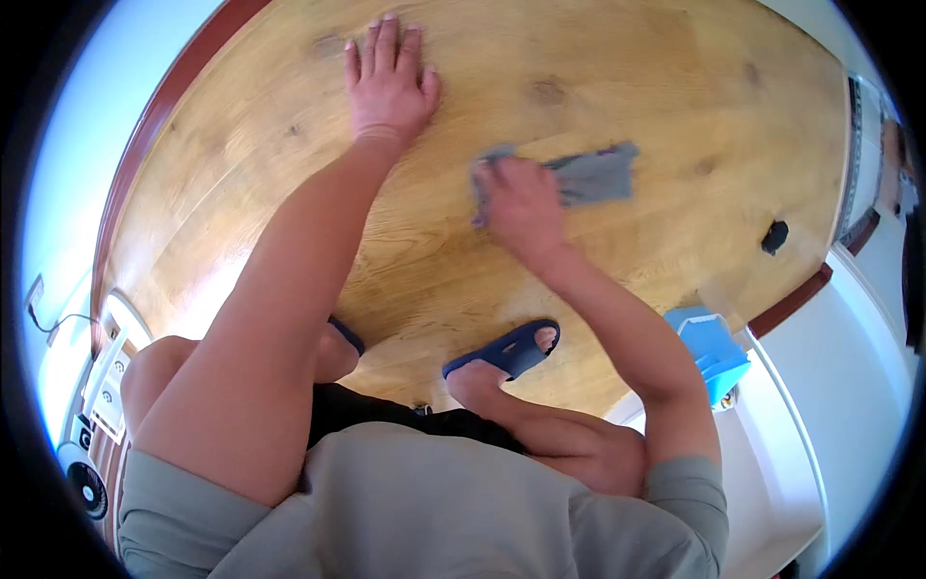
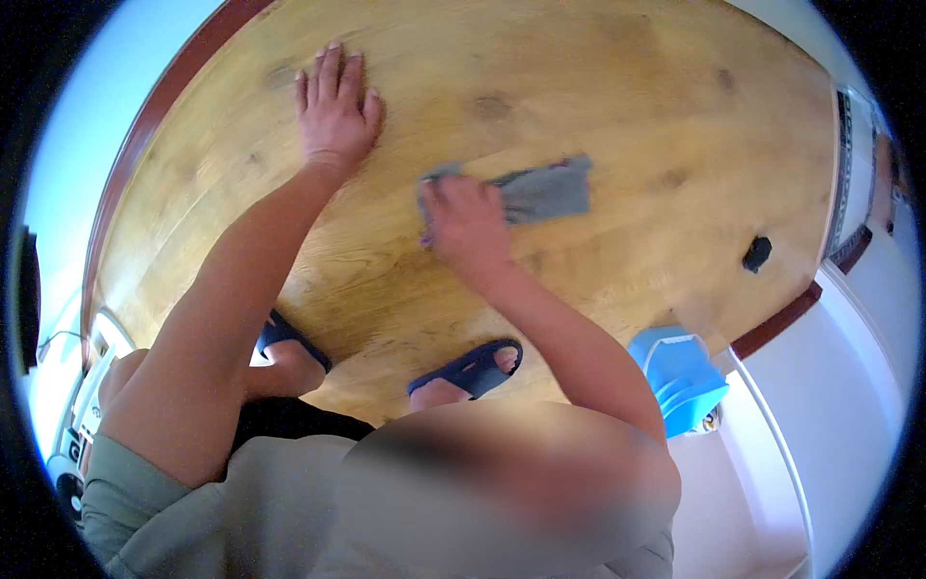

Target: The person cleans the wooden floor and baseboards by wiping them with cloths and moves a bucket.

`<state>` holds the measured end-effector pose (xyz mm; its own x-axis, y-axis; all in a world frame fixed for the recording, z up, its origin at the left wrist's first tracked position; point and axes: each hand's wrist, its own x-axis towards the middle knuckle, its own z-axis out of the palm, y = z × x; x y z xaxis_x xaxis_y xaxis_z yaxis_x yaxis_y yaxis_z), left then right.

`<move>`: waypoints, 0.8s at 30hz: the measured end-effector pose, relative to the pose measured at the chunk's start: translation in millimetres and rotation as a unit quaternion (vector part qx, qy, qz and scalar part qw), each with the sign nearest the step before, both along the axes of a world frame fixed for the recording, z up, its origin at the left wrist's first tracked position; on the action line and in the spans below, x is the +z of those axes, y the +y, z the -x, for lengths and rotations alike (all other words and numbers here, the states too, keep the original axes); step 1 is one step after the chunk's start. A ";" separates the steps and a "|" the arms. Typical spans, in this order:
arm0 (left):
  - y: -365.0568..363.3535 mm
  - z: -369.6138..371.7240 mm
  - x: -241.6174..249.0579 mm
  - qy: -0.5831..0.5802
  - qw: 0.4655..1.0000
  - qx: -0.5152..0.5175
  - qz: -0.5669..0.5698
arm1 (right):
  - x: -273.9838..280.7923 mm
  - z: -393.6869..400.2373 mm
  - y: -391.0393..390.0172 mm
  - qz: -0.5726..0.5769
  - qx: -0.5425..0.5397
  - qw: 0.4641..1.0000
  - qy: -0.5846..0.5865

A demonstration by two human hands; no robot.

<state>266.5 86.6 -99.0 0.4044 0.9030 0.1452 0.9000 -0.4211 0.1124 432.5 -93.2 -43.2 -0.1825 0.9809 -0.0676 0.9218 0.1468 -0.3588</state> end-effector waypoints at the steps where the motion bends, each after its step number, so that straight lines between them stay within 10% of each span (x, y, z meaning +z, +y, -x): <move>1: 0.3 2.0 -1.1 -0.004 1.000 -0.001 0.003 | -0.8 12.3 0.2 -0.001 0.016 0.999 0.035; 14: 1.1 1.5 4.1 -0.021 1.000 -0.005 -0.006 | -1.5 -167.8 10.9 -0.061 -0.131 0.980 -0.134; 24: 2.8 1.2 -3.9 -0.039 0.999 -0.014 -0.021 | -5.0 -1.6 -2.6 -0.050 0.022 0.998 0.018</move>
<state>265.3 89.4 -102.9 0.4153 0.8840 0.2145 0.8773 -0.4516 0.1627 434.1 -95.8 -48.2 -0.2267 0.9732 0.0385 0.9001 0.2245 -0.3734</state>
